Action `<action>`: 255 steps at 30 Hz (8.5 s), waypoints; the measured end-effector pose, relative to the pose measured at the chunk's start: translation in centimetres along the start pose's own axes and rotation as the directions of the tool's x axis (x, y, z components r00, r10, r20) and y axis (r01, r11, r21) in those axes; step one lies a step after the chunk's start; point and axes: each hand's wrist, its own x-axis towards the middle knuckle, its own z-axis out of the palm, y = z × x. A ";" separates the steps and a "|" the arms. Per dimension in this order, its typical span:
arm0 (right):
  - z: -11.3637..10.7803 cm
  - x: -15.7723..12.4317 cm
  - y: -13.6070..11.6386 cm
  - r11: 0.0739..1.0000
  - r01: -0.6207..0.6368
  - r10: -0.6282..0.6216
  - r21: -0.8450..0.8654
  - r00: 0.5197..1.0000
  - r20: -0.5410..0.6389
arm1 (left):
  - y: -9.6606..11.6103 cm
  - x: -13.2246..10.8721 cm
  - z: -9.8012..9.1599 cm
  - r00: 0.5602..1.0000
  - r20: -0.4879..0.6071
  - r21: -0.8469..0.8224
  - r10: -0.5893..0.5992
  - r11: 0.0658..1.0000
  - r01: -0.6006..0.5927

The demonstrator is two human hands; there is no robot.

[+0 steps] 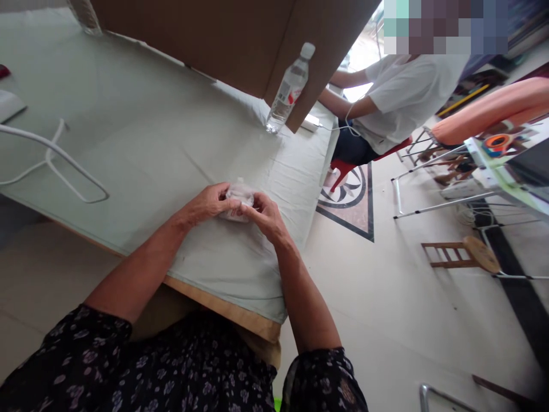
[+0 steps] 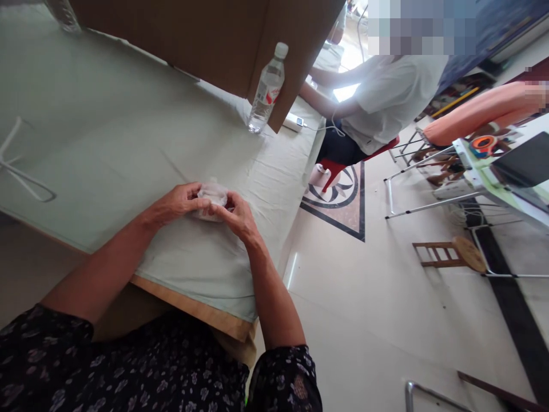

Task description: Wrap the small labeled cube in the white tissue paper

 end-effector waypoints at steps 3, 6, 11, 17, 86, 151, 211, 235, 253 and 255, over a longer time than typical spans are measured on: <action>0.1 -0.2 0.1 1.000 -0.019 0.019 -0.004 1.000 0.005 | 0.0 0.0 -0.1 0.998 0.050 -0.067 -0.021 0.997 0.025; -0.3 0.3 0.1 1.000 -0.015 0.014 -0.015 0.998 -0.056 | -0.3 0.1 -0.1 0.998 0.064 -0.112 -0.025 0.993 0.032; -0.4 3.7 -0.1 0.995 -0.063 0.070 0.082 0.994 -0.080 | -0.9 0.3 -0.2 0.998 0.063 -0.110 -0.024 0.993 0.031; 0.8 4.9 -0.2 0.980 0.053 -0.039 0.189 0.996 -0.077 | -0.8 0.2 -0.2 1.000 0.016 -0.043 -0.025 0.999 0.026; -0.1 0.4 -1.8 0.360 0.405 -0.489 -0.840 0.849 0.200 | -0.4 0.1 -0.2 0.997 0.072 0.334 0.028 0.941 -0.051; -3.0 -1.7 0.0 0.887 0.091 -0.344 -0.453 0.784 -0.517 | -1.3 0.5 -1.6 0.826 -0.446 0.649 0.343 0.760 0.035; -3.3 -7.7 4.0 0.622 0.218 -0.210 -0.752 0.972 0.108 | -1.8 -0.1 -2.3 0.983 0.179 0.875 -0.039 0.462 -0.141; -7.4 -1.0 4.1 0.909 0.126 -0.320 -0.397 0.823 -0.470 | -1.8 0.6 -1.6 0.984 -0.021 0.855 0.179 0.514 -0.075; -0.3 -0.7 2.7 0.780 0.172 -0.234 -0.602 0.972 -0.025 | -2.1 0.8 -1.9 0.978 0.005 0.818 0.210 0.562 -0.125; -0.3 -0.7 2.6 0.769 0.167 -0.230 -0.617 0.973 -0.024 | -2.0 0.8 -1.9 0.979 0.013 0.819 0.206 0.559 -0.128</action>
